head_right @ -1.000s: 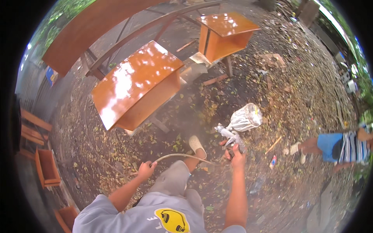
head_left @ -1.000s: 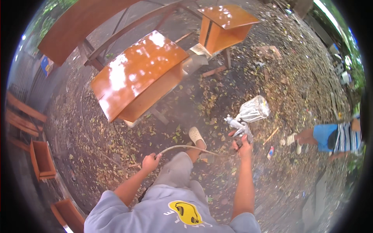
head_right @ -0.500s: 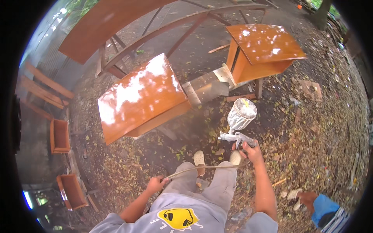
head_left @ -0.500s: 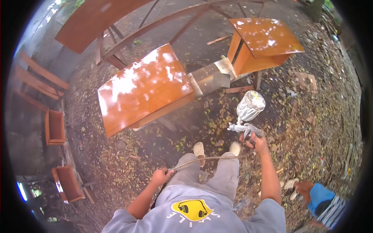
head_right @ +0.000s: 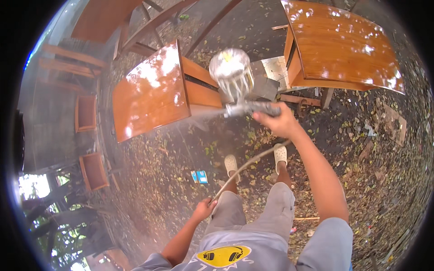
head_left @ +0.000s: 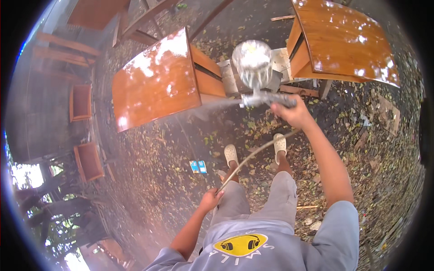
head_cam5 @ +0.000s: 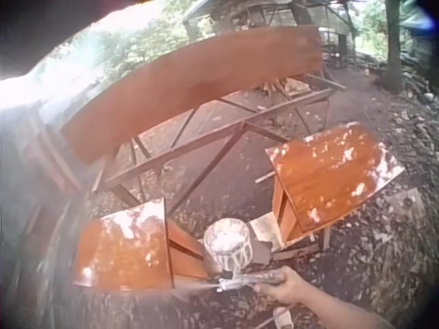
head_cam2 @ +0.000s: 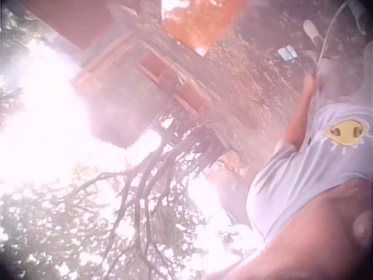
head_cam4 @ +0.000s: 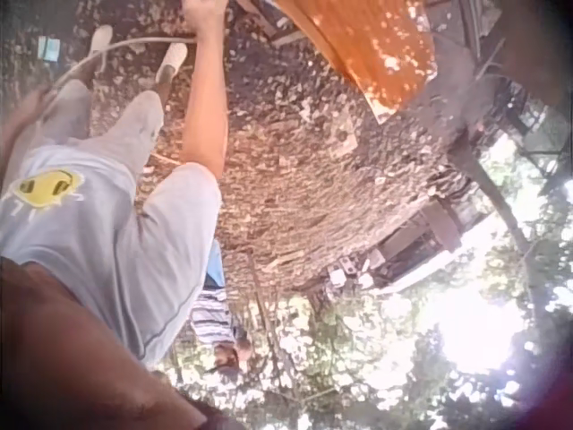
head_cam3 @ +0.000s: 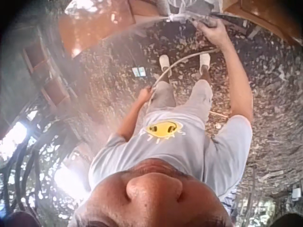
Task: Spray varnishing wooden furniture outdoors in a workshop area.
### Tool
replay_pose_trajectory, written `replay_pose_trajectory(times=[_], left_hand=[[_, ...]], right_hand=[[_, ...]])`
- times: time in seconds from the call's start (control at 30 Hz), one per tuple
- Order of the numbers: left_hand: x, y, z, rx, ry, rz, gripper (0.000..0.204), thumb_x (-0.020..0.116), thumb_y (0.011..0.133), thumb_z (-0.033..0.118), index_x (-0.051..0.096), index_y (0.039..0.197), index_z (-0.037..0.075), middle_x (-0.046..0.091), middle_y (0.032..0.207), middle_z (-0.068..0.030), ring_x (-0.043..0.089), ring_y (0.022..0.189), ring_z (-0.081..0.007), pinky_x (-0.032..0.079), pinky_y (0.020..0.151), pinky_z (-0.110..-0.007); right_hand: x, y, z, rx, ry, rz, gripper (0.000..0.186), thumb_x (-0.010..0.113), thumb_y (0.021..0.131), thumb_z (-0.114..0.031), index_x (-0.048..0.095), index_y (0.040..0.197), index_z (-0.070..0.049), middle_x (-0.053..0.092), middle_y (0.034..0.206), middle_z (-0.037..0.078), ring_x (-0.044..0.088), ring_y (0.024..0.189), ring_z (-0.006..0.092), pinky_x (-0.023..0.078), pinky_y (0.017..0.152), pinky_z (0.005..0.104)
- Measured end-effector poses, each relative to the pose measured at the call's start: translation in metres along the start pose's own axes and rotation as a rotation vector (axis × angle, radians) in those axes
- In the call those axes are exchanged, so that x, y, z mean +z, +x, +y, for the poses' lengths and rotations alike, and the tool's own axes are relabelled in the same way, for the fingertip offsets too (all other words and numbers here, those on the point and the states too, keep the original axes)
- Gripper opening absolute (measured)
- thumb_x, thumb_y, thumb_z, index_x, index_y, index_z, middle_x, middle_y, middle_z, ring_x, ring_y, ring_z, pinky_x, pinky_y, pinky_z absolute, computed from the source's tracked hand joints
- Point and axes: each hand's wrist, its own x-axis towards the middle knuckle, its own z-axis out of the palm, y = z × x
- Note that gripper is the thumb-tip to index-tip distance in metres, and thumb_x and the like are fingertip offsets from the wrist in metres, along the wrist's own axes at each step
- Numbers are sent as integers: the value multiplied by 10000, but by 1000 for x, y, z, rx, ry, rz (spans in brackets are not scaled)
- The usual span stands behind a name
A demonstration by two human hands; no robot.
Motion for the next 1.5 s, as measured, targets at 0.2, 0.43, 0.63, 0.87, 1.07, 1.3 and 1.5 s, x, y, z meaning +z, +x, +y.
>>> replay_pose_trajectory(times=[0.2, 0.43, 0.63, 0.87, 1.07, 1.3, 1.5], left_hand=[[13, 11, 22, -131, -140, 151, 482, 576, 957, 466, 595, 963, -16, 640, 943, -306, 622, 938, -480, 486, 789, -509], [14, 17, 14, -95, -303, 269, 492, 565, 969, 465, 600, 1058, -17, 651, 917, -279, 635, 894, -466, 491, 777, -488], [9, 0, -41, -321, -387, 198, 499, 553, 975, 452, 617, 1097, -28, 680, 926, -240, 658, 898, -424, 502, 798, -448], [0, -43, -127, -427, -64, 98, 489, 542, 978, 400, 615, 1160, -49, 688, 917, -249, 668, 917, -420, 511, 792, -466], [-13, -29, -89, -404, -10, 69, 488, 533, 988, 389, 609, 1167, -58, 673, 944, -284, 650, 946, -453, 504, 806, -487], [-1, -12, -89, -435, 7, 32, 503, 530, 989, 422, 616, 1105, -60, 655, 956, -307, 628, 956, -482, 491, 814, -510], [10, -5, -87, -427, -32, -23, 511, 536, 985, 434, 605, 1094, -60, 651, 986, -312, 620, 960, -495, 490, 817, -523]], right_hand=[[13, 98, -34, -143, 253, 193, 358, 718, 909, -398, 647, 805, -63, 571, 622, -17, 486, 495, 61, 341, 435, 236], [29, 167, -42, -331, 338, 420, 326, 655, 964, -333, 653, 806, -49, 597, 638, 5, 436, 439, 48, 299, 402, 220], [44, 67, -14, -124, 613, 200, 368, 510, 1030, -371, 568, 1189, -44, 691, 886, 110, 393, 449, 53, 332, 421, 204], [61, -3, 3, 191, 800, 81, 347, 609, 982, -392, 577, 1087, -63, 591, 720, 77, 371, 415, 76, 309, 391, 232], [75, 38, 46, 480, 578, 201, 342, 626, 964, -435, 501, 892, -125, 457, 625, -2, 362, 409, 75, 308, 383, 281], [85, 86, 99, 542, 503, 257, 321, 667, 943, -396, 548, 917, -99, 484, 619, 8, 371, 398, 84, 290, 369, 294], [87, 120, 137, 559, 360, 298, 325, 669, 939, -381, 528, 978, -91, 479, 624, 0, 363, 408, 78, 287, 382, 286]])
